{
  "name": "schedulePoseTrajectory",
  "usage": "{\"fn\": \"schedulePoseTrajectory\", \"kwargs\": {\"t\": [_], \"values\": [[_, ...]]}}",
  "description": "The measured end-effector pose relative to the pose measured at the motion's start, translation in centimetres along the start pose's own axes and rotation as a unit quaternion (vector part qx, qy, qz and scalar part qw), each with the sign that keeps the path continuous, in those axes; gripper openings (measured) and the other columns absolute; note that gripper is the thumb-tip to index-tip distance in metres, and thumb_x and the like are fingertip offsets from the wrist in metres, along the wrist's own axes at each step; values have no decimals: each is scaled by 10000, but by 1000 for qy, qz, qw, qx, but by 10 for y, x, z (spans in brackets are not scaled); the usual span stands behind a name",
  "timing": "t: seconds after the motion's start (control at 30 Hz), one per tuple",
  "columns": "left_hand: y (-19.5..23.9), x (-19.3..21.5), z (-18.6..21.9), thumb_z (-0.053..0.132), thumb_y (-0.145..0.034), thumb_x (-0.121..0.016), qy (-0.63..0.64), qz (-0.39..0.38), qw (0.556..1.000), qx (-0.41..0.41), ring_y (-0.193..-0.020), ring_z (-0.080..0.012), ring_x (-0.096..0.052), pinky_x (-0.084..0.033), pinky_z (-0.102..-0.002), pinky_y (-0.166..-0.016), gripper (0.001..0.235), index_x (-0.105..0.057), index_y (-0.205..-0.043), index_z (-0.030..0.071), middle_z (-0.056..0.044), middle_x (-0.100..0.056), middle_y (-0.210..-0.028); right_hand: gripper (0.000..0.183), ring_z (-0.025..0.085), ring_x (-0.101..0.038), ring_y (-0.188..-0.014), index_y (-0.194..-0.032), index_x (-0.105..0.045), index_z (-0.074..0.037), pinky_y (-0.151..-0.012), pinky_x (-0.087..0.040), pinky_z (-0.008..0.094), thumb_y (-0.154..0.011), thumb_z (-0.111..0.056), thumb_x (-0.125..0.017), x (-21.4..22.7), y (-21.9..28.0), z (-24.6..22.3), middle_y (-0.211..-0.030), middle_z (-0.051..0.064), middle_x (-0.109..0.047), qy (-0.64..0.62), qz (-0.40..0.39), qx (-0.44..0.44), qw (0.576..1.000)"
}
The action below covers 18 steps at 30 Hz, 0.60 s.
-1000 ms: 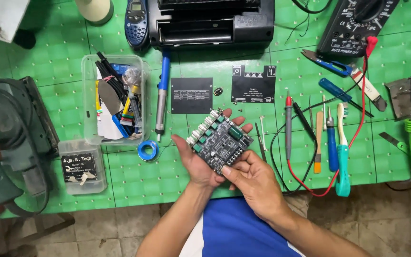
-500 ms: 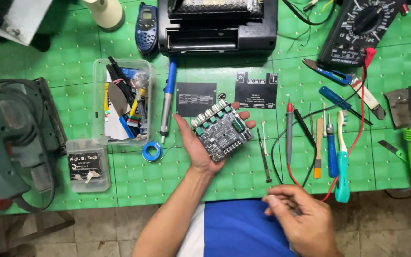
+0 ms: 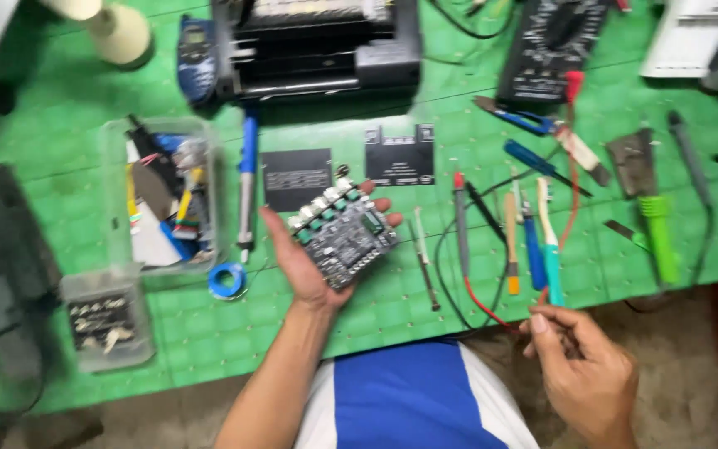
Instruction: Testing a circuit board with a digital multimeter and cleaning it with a brush
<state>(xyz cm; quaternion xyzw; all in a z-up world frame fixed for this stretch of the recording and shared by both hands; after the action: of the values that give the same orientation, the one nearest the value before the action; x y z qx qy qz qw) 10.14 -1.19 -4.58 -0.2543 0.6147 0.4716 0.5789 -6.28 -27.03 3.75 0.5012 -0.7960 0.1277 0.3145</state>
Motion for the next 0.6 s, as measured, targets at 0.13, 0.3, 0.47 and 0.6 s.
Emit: {"fn": "schedulePoseTrajectory", "kwargs": {"t": [0.13, 0.3, 0.47, 0.6], "values": [[1, -13, 2, 866, -800, -402, -41, 11, 999, -27, -1076, -538, -672, -538, -607, -975, 1190, -532, -1390, -159, -375, -658, -1219, 114, 119, -638, -686, -1111, -786, -83, -763, -510, 287, -1034, -160, -753, 26, -14, -1, -797, 38, -708, 198, 95, 71, 973], [1, -10, 9, 817, -816, -424, -28, 72, 994, -73, -1226, -511, -586, -481, -698, -1030, 1139, -506, -1389, -164, -337, -571, -1375, 87, 135, -594, -643, -1073, -806, -64, -622, -468, 302, -998, -108, -795, 11, -32, -16, -993, 57, -757, 239, 109, 163, 951], [1, -6, 7, 805, -867, -410, -8, 27, 998, -59, -1206, -514, -600, -489, -658, -1034, 1110, -493, -1419, -154, -357, -580, -1353, 159, 247, -665, -834, -1140, -799, -99, -717, -511, 390, -1014, -196, -800, 1, -47, -3, -1055, 66, -753, 347, 128, 206, 906], [3, -6, 6, 841, -900, -371, 31, -23, 999, -24, -1164, -548, -625, -531, -606, -989, 1146, -466, -1462, -153, -390, -582, -1345, 217, 321, -713, -939, -1210, -805, -170, -783, -542, 440, -1018, -271, -792, -6, -57, 20, -1058, 66, -747, 405, 111, 196, 886]]}}
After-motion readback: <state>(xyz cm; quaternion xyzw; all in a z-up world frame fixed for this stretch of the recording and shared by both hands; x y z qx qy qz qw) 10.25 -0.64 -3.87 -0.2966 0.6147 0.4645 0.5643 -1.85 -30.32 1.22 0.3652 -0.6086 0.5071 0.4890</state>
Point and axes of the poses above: each hand's wrist, its own y-axis away from the middle knuckle, its own x-axis out of the back of the hand, z = x × y, the point moved 7 cm from there along -y, towards the middle knuckle
